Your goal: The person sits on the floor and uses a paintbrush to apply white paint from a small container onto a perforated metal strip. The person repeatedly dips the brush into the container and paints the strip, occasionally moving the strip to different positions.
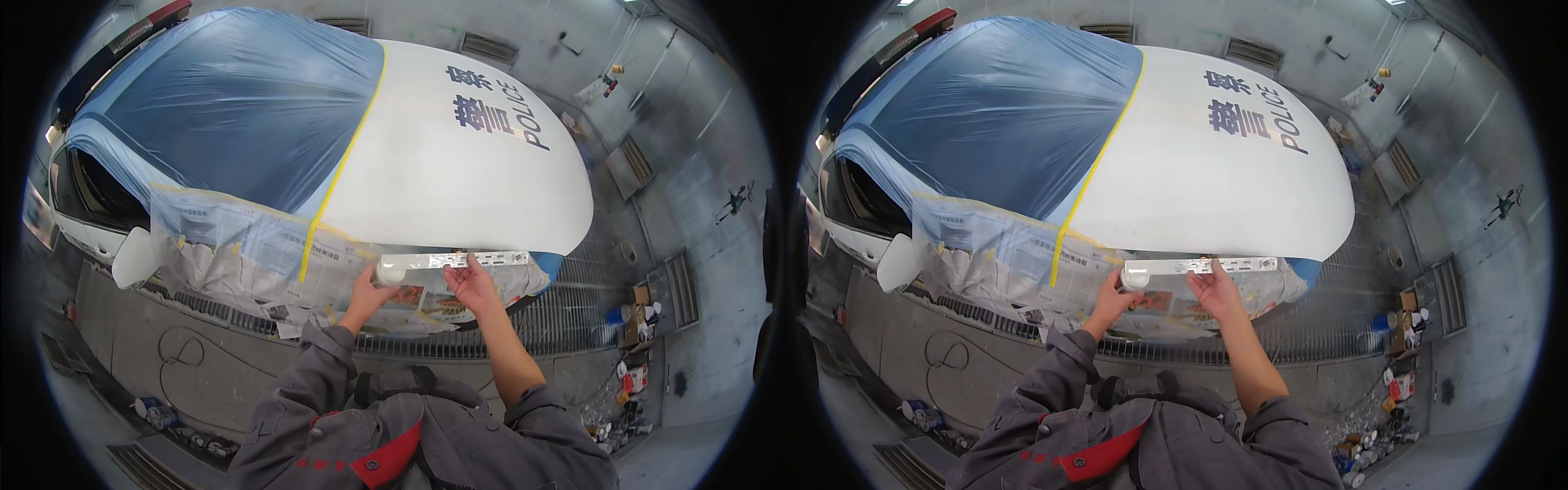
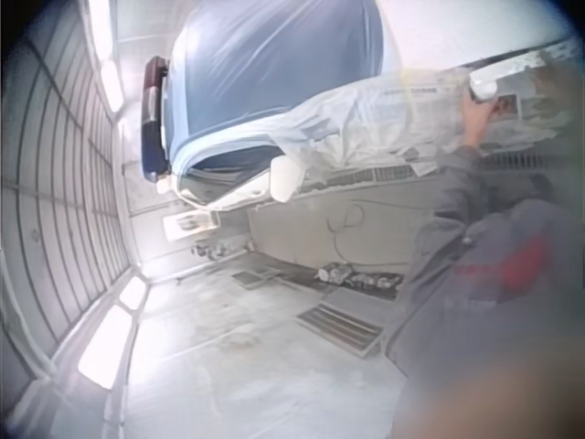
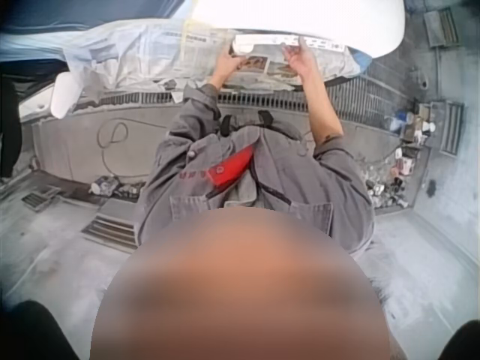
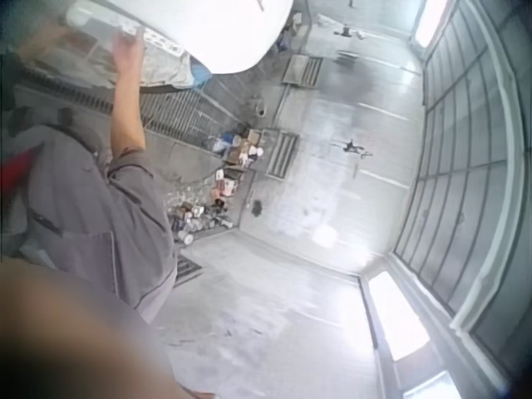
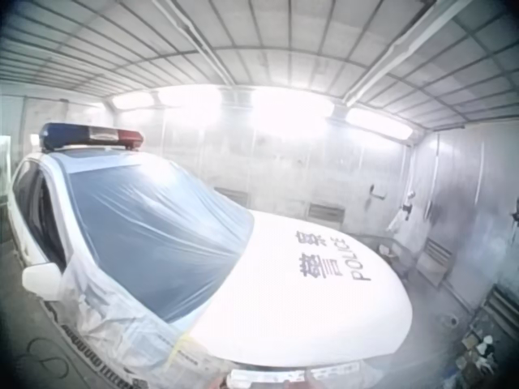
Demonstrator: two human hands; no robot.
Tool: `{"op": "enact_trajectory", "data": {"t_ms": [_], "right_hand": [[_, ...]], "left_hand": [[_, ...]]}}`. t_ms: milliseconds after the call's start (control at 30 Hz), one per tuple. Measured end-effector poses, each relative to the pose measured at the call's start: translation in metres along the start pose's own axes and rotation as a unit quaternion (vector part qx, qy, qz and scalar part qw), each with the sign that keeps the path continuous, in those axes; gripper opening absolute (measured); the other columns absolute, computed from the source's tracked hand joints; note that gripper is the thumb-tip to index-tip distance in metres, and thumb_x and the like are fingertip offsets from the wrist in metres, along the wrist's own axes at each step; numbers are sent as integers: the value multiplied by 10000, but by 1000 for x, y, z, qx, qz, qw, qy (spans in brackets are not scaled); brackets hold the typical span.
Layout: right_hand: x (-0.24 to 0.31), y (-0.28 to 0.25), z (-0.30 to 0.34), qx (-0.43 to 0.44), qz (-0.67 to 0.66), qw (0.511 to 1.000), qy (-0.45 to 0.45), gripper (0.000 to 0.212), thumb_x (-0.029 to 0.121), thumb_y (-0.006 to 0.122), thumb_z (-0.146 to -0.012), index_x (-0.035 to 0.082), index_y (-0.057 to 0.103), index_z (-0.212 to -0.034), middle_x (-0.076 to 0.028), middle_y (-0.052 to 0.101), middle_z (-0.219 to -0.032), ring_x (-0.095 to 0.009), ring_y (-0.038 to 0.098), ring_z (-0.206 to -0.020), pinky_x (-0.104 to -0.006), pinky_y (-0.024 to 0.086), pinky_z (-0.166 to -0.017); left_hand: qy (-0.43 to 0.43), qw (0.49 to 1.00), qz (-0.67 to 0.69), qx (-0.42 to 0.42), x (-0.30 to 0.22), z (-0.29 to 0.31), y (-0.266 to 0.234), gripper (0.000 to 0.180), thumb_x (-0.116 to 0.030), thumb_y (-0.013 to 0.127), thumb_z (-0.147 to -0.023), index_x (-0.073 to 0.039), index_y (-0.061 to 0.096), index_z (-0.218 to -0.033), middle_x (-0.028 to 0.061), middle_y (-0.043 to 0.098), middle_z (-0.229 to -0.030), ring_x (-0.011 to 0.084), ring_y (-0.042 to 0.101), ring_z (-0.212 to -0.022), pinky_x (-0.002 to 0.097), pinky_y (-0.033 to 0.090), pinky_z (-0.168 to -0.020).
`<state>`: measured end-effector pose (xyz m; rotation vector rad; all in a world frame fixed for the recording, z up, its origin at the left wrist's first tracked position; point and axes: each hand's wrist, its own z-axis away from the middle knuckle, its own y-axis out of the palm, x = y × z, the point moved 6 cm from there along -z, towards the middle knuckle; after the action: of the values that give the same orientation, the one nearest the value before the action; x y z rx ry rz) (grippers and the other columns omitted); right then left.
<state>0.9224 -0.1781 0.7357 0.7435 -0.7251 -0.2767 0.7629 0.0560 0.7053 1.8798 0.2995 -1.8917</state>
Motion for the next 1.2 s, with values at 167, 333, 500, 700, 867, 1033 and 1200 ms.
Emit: {"op": "enact_trajectory", "data": {"t_ms": [167,333,500,700,867,1033,1200], "right_hand": [[1,-3,-4,21,1,1000,-1,412,373,631,-1116,-9,631,-1269,-171,710,-1074,-367,714,-1084,-510,622,-1010],[1,-2,-4,32,-2,999,-4,406,377,643,-1109,7,634,-1274,-175,714,-1093,-368,713,-1091,-511,619,-1010],[3,-6,-6,61,-7,998,-7,411,386,667,-1094,15,626,-1266,-184,690,-1164,-368,702,-1118,-504,622,-1007],[10,3,3,106,0,994,-33,378,379,655,-1102,35,635,-1256,-139,708,-1066,-349,721,-1086,-500,623,-1002],[19,47,29,102,95,988,-70,396,377,612,-1124,31,638,-1316,-121,747,-1033,-294,753,-1012,-455,641,-952],[21,130,73,158,248,946,-135,427,354,580,-1141,-23,639,-1333,-158,768,-1075,-246,778,-903,-396,661,-848],[-25,223,119,231,405,867,-173,426,314,571,-1147,-73,686,-1280,-140,772,-1001,-209,772,-854,-361,650,-818]], "left_hand": [[-12,1000,-5,4,3,0,0,704,-116,892,-852,-26,573,-1473,98,710,-1309,167,708,-1075,316,593,-773],[-37,999,-10,3,0,2,1,720,-114,895,-845,-27,569,-1481,103,705,-1343,194,699,-1166,348,600,-890],[-20,1000,-23,-4,1,2,4,743,-109,893,-838,-29,562,-1499,104,698,-1366,201,700,-1171,354,597,-910],[-6,1000,-14,-24,-7,5,6,757,-96,875,-848,-8,544,-1523,112,695,-1367,205,708,-1159,332,608,-873],[-7,999,14,-36,-23,18,3,707,-24,822,-892,-5,520,-1531,118,674,-1375,215,658,-1238,370,579,-994],[19,996,27,-82,-25,41,-16,741,-15,840,-880,8,502,-1540,108,652,-1415,214,639,-1283,377,556,-1057],[56,983,29,-170,-43,93,-72,692,-63,878,-871,-20,560,-1484,110,638,-1428,207,624,-1330,407,542,-1088]]}}
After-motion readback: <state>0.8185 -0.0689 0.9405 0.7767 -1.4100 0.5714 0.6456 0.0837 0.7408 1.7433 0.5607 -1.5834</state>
